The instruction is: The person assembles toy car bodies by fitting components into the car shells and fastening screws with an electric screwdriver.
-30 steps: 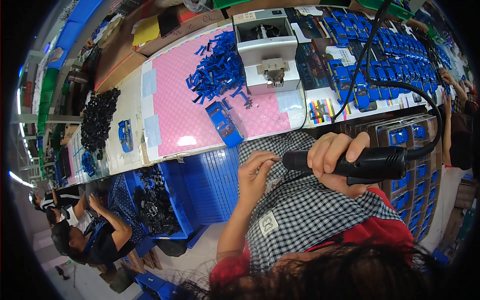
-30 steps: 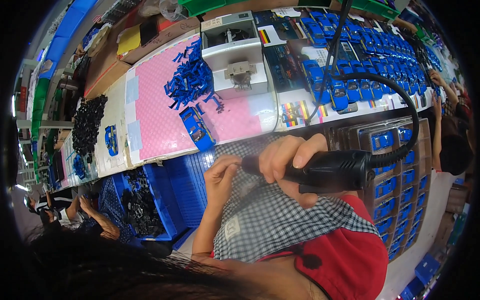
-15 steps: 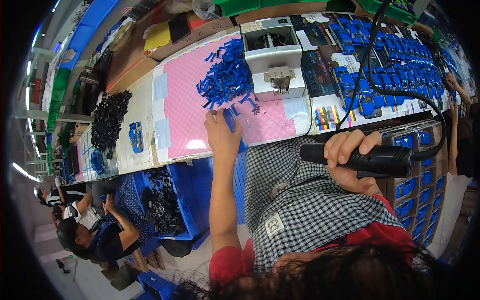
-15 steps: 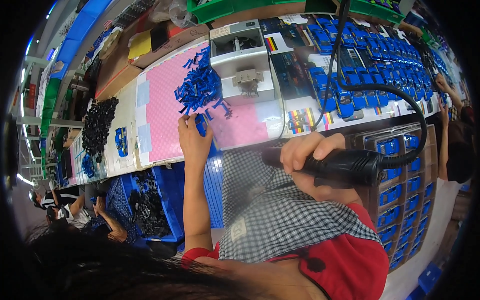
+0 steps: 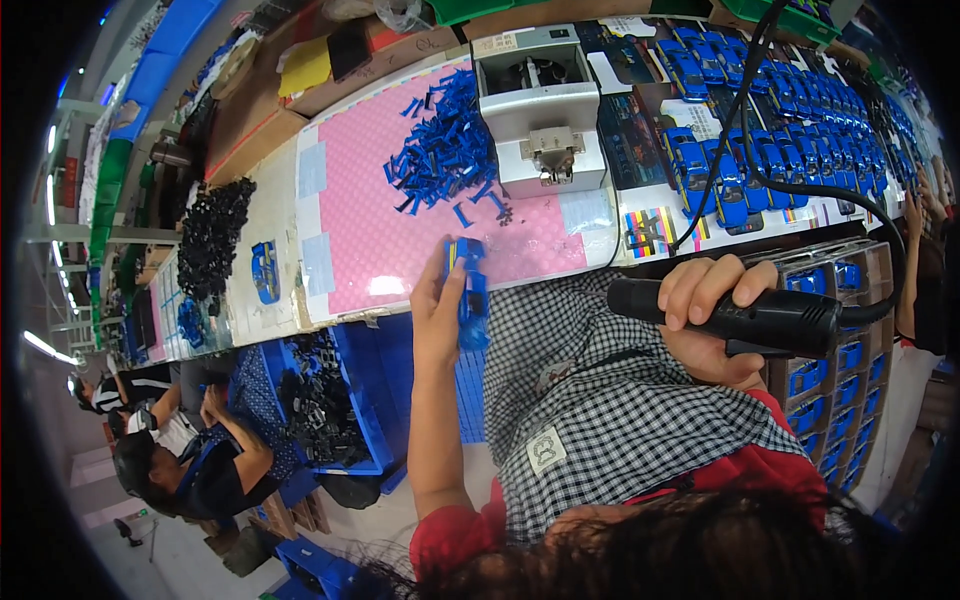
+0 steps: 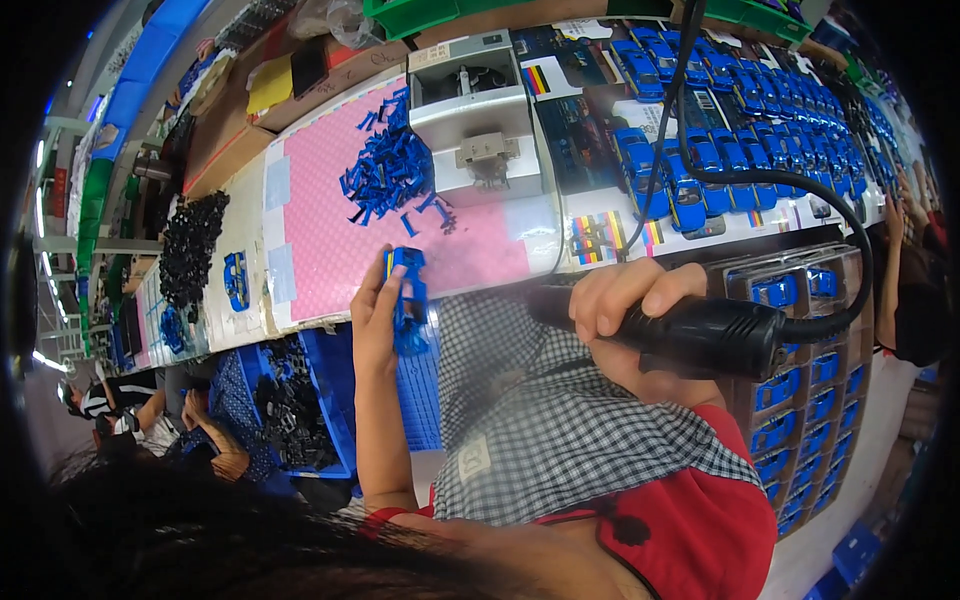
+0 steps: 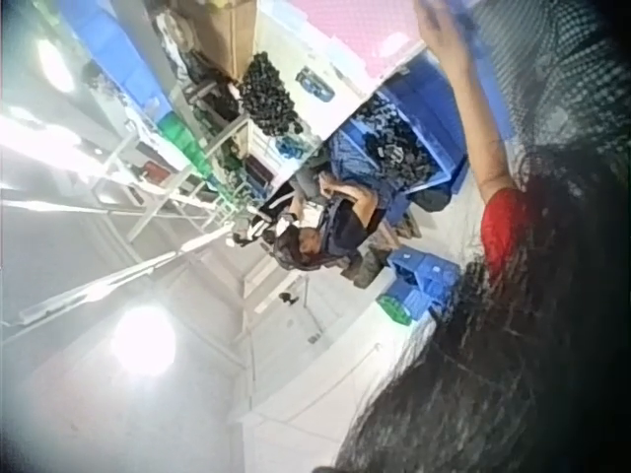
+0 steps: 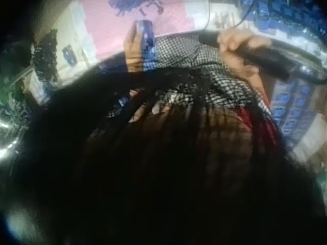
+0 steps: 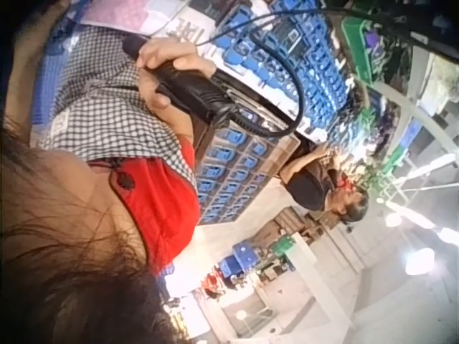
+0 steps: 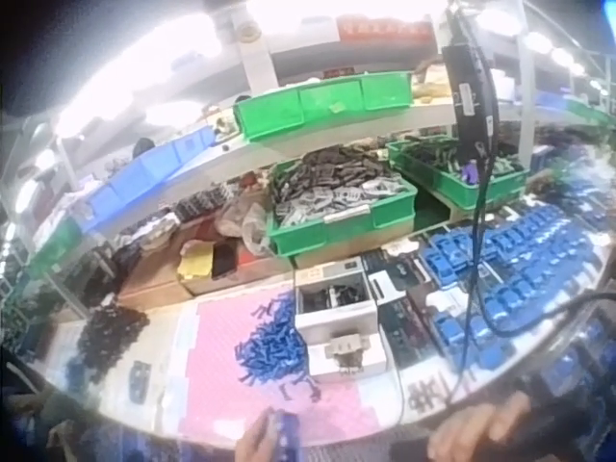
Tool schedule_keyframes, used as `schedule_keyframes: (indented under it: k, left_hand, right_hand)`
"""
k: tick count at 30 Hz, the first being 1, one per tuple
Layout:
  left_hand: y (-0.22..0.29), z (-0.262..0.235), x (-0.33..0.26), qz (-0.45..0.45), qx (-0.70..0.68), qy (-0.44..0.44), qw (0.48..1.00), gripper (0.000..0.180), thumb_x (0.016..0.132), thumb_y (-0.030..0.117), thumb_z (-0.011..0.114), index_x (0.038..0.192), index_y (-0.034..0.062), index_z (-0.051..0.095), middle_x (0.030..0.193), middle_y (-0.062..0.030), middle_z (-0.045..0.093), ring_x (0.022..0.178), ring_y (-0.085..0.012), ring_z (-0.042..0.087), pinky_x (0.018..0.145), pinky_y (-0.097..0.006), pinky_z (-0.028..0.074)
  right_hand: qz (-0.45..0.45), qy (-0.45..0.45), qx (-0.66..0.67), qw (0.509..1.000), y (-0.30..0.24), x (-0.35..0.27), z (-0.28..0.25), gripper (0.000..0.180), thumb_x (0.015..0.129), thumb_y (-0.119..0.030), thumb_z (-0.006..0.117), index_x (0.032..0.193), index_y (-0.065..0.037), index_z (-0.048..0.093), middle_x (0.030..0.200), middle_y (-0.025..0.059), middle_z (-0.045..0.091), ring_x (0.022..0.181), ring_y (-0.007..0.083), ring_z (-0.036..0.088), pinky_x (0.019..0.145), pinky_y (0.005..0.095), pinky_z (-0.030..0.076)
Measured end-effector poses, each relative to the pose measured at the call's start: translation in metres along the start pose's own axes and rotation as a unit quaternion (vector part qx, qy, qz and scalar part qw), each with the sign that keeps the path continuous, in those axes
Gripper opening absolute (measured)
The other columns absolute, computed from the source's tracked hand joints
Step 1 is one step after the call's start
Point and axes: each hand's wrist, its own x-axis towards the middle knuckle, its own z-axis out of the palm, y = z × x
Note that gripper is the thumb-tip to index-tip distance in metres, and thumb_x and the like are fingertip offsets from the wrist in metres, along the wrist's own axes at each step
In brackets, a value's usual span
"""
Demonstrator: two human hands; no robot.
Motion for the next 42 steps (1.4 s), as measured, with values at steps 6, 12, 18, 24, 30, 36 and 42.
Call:
schedule_keyframes:
  k: [6, 12, 18, 24, 30, 36, 42]
  left_hand:
    - [-0.024, 0.031, -0.053, -0.219, -0.384, -0.179, 0.879, 0.047, 0.094, 0.026, 0.047, 0.134, 0.0020, 0.039, 0.113, -0.0181, 0.059, 0.091, -0.0202, 0.063, 0.064, -0.030, 0.057]
    - [-0.017, 0.057, -0.071, -0.213, -0.321, -0.111, 0.916, 0.047, 0.094, 0.025, 0.048, 0.134, 0.0032, 0.039, 0.124, -0.0122, 0.053, 0.095, -0.0185, 0.061, 0.068, -0.031, 0.058]
    - [-0.022, 0.053, -0.077, -0.224, -0.314, -0.083, 0.919, 0.046, 0.095, 0.025, 0.044, 0.135, 0.0036, 0.038, 0.119, -0.0112, 0.056, 0.090, -0.0162, 0.061, 0.067, -0.029, 0.057]
    - [-0.021, 0.054, -0.077, -0.211, -0.326, -0.093, 0.917, 0.046, 0.095, 0.023, 0.041, 0.136, 0.0046, 0.036, 0.111, -0.0131, 0.059, 0.083, -0.0144, 0.061, 0.066, -0.029, 0.057]
    - [-0.020, 0.054, -0.077, -0.210, -0.323, -0.084, 0.919, 0.045, 0.095, 0.022, 0.041, 0.137, 0.0044, 0.036, 0.106, -0.0136, 0.061, 0.080, -0.0142, 0.061, 0.066, -0.030, 0.057]
    - [-0.015, 0.055, -0.077, -0.209, -0.323, -0.088, 0.919, 0.045, 0.095, 0.020, 0.041, 0.136, 0.0042, 0.036, 0.106, -0.0135, 0.061, 0.082, -0.0142, 0.061, 0.068, -0.029, 0.057]
    - [-0.014, 0.055, -0.080, -0.205, -0.308, -0.089, 0.925, 0.045, 0.095, 0.019, 0.041, 0.137, 0.0017, 0.035, 0.115, -0.0123, 0.058, 0.089, -0.0150, 0.061, 0.071, -0.028, 0.055]
  right_hand:
    - [-0.027, -0.023, 0.021, 0.999, 0.005, 0.010, 0.012, 0.050, 0.076, -0.037, 0.073, 0.103, -0.009, 0.042, 0.079, 0.0102, 0.053, 0.068, 0.0234, 0.057, 0.065, 0.0376, 0.045]
    - [-0.072, -0.037, -0.015, 0.997, 0.024, 0.009, 0.024, 0.057, 0.077, -0.046, 0.069, 0.103, -0.007, 0.038, 0.075, 0.0090, 0.051, 0.058, 0.0190, 0.054, 0.056, 0.0321, 0.047]
    - [-0.004, -0.042, -0.079, 0.996, 0.031, -0.004, 0.029, 0.057, 0.078, -0.052, 0.066, 0.102, -0.009, 0.038, 0.075, 0.0064, 0.050, 0.055, 0.0166, 0.053, 0.056, 0.0308, 0.046]
    - [0.072, -0.050, -0.125, 0.988, 0.027, -0.008, 0.028, 0.055, 0.078, -0.051, 0.066, 0.104, -0.011, 0.038, 0.078, 0.0053, 0.050, 0.058, 0.0166, 0.054, 0.060, 0.0320, 0.046]
    - [0.075, -0.049, -0.142, 0.986, 0.034, -0.014, 0.025, 0.057, 0.077, -0.053, 0.065, 0.103, -0.011, 0.036, 0.078, 0.0047, 0.050, 0.057, 0.0153, 0.054, 0.057, 0.0306, 0.046]
    - [0.068, -0.048, -0.155, 0.984, 0.036, -0.015, 0.023, 0.058, 0.077, -0.054, 0.064, 0.103, -0.011, 0.035, 0.077, 0.0047, 0.050, 0.055, 0.0146, 0.054, 0.057, 0.0299, 0.047]
    - [0.063, -0.050, -0.148, 0.986, 0.039, -0.016, 0.024, 0.057, 0.078, -0.053, 0.064, 0.103, -0.011, 0.035, 0.076, 0.0046, 0.050, 0.055, 0.0147, 0.054, 0.056, 0.0299, 0.047]
